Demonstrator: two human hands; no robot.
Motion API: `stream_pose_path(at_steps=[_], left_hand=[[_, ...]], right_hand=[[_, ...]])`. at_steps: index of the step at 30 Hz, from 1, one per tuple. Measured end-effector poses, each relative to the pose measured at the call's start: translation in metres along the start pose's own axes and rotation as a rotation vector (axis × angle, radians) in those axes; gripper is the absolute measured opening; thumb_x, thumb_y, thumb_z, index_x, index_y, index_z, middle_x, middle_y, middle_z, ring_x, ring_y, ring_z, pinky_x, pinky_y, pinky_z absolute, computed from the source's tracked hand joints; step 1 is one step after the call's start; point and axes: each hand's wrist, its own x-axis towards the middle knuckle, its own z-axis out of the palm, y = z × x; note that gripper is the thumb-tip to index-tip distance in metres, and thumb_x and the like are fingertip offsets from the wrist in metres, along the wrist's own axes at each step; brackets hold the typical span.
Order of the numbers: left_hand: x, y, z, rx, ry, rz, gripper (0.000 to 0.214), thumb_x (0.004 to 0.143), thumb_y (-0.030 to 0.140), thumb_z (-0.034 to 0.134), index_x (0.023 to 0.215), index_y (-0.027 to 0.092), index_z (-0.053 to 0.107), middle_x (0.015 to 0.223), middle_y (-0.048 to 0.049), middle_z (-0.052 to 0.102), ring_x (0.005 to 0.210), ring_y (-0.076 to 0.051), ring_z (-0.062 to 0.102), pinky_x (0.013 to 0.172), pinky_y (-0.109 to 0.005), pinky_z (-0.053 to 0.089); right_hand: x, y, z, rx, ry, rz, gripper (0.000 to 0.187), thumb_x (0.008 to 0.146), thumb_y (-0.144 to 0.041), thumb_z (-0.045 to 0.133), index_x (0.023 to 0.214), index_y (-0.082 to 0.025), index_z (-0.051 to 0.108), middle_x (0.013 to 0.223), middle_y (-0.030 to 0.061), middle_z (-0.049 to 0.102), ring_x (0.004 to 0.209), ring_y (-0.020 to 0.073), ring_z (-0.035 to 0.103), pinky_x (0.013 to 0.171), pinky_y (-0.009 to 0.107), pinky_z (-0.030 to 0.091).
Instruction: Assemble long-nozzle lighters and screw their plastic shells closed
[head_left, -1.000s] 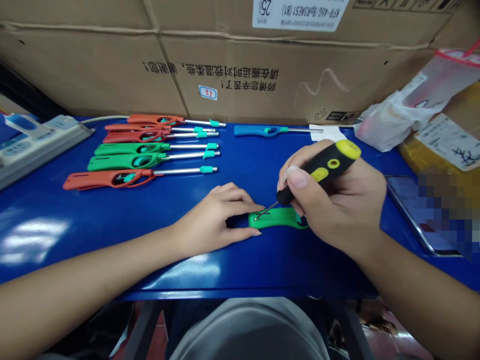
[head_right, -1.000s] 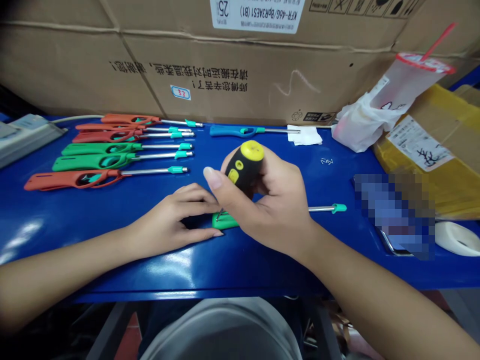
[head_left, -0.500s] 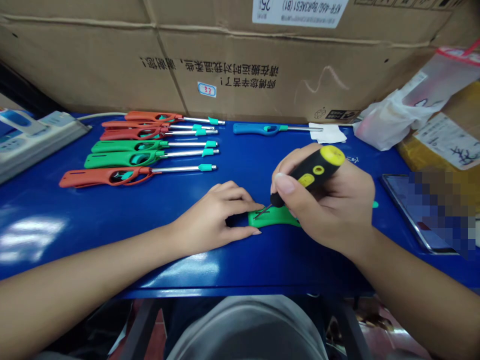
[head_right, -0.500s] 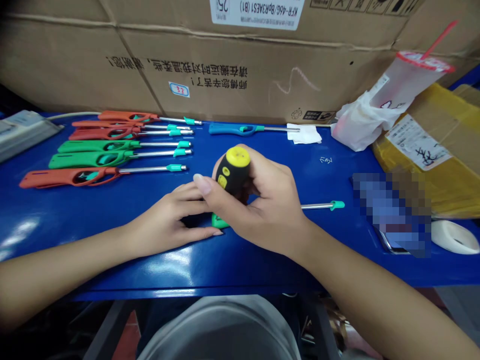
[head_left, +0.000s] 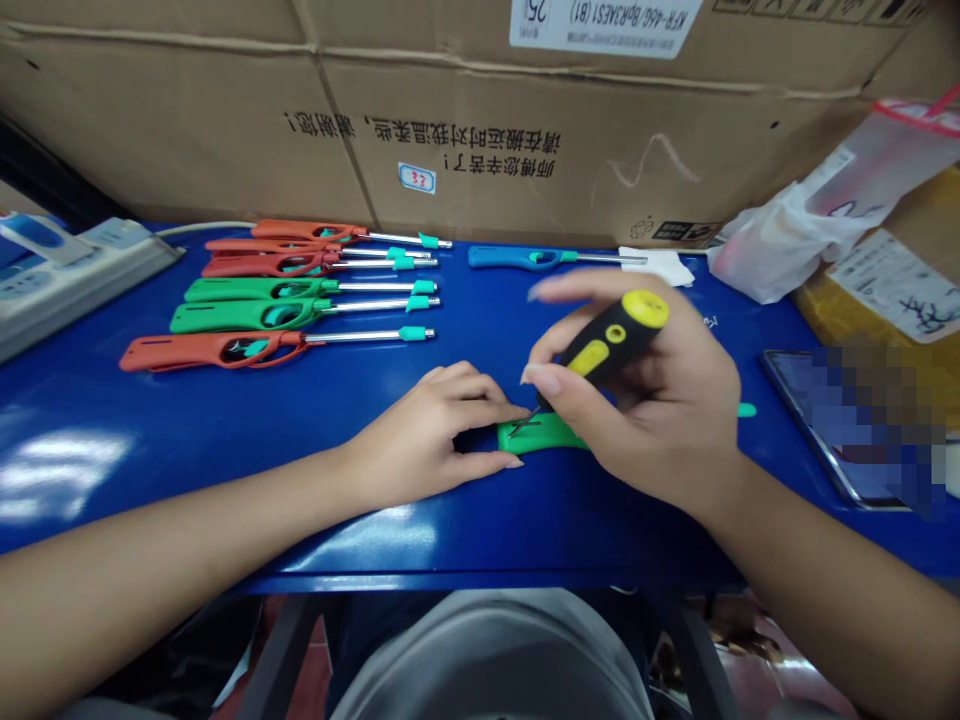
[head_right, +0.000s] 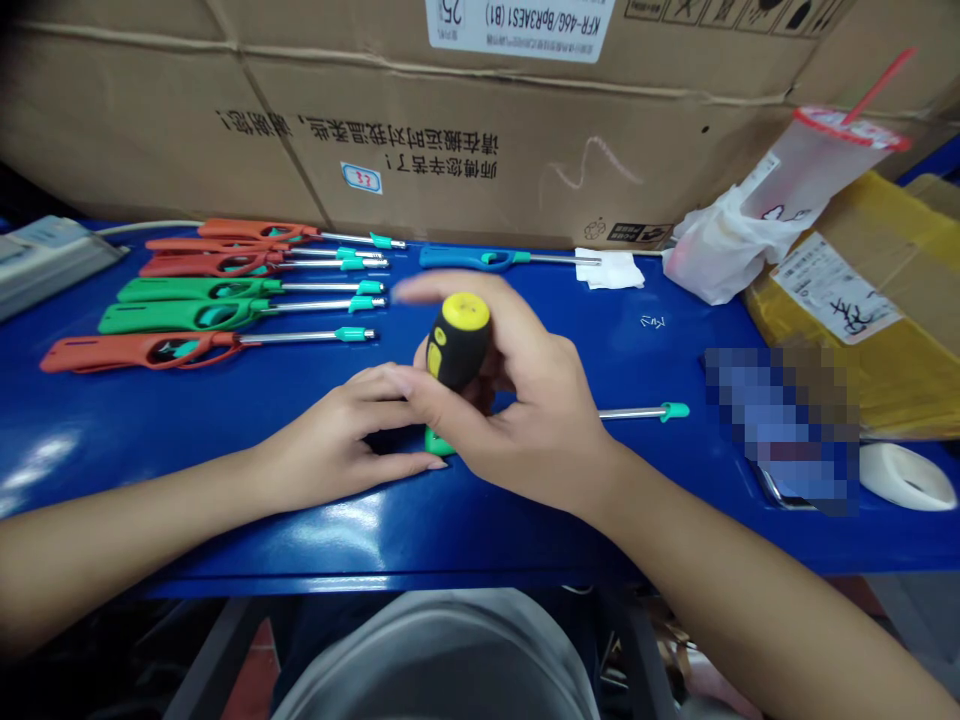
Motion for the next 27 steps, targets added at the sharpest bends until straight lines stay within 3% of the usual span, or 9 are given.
stream_pose_path(at_steps=[3,8,10,13,15,19,24,27], left_hand=[[-0.001,0.000,0.000,0.007,0.013,0.003,0.033,0.097,0.043,0.075,0.124,0.024,0.076,0.109,-0.0057,0.076,0.101,-0.024,0.065,0.093,-0.040,0.052],[0.000,0.001,0.000,-0.004,0.019,0.013,0.034,0.097,0.043,0.075,0.124,0.022,0.076,0.111,-0.0072,0.075,0.104,-0.025,0.066,0.096,-0.041,0.051],[0.000,0.001,0.000,-0.003,0.023,0.025,0.032,0.097,0.041,0.076,0.122,0.022,0.077,0.107,-0.0066,0.075,0.099,-0.023,0.066,0.092,-0.039,0.051],[0.001,0.001,0.000,0.000,0.020,0.039,0.027,0.097,0.039,0.076,0.118,0.022,0.077,0.102,-0.0056,0.074,0.095,-0.022,0.064,0.086,-0.037,0.051],[0.001,0.002,0.000,0.002,0.021,0.033,0.027,0.097,0.039,0.076,0.118,0.023,0.077,0.102,-0.0053,0.074,0.096,-0.022,0.064,0.087,-0.037,0.050],[0.000,0.002,0.000,0.003,0.005,0.007,0.030,0.097,0.041,0.076,0.121,0.023,0.077,0.106,-0.0058,0.074,0.097,-0.022,0.064,0.091,-0.038,0.050],[0.000,0.003,0.000,0.014,0.022,0.020,0.033,0.097,0.041,0.075,0.124,0.022,0.076,0.107,-0.0057,0.075,0.097,-0.023,0.064,0.089,-0.038,0.050],[0.000,0.003,0.000,0.005,0.010,0.018,0.033,0.096,0.039,0.077,0.123,0.020,0.076,0.107,-0.0061,0.074,0.098,-0.023,0.064,0.091,-0.038,0.050]], right_hand=[[0.000,0.000,-0.002,0.070,-0.035,-0.046,0.060,0.088,-0.027,0.083,0.140,-0.047,0.060,0.111,-0.0034,0.078,0.080,0.0169,0.075,0.064,0.028,0.063],[0.004,-0.005,-0.014,0.117,-0.259,-0.032,0.063,0.097,-0.022,0.068,0.153,-0.047,0.051,0.155,-0.0018,0.060,0.111,0.0215,0.076,0.059,0.026,0.062],[0.005,-0.005,-0.017,0.072,-0.238,-0.068,0.071,0.095,-0.019,0.072,0.154,-0.051,0.049,0.163,-0.0057,0.052,0.107,0.0200,0.077,0.059,0.027,0.063],[0.006,-0.001,-0.017,-0.078,-0.129,-0.213,0.074,0.086,-0.021,0.084,0.146,-0.055,0.056,0.148,-0.0080,0.067,0.095,0.0196,0.078,0.068,0.032,0.066],[0.007,0.001,-0.016,-0.156,-0.123,-0.258,0.069,0.087,-0.027,0.084,0.146,-0.051,0.058,0.143,-0.0056,0.071,0.104,0.0229,0.077,0.079,0.036,0.067],[0.009,0.001,-0.016,-0.124,-0.181,-0.199,0.060,0.099,-0.029,0.067,0.153,-0.047,0.050,0.158,-0.0039,0.059,0.121,0.0254,0.072,0.086,0.039,0.067],[0.011,0.000,-0.020,-0.223,-0.105,-0.303,0.056,0.086,-0.023,0.084,0.134,-0.046,0.067,0.126,-0.0044,0.078,0.099,0.0229,0.076,0.086,0.038,0.066],[0.011,-0.004,-0.021,-0.126,-0.173,-0.224,0.053,0.095,-0.025,0.072,0.144,-0.044,0.062,0.140,-0.0019,0.072,0.107,0.0252,0.075,0.093,0.044,0.065]])
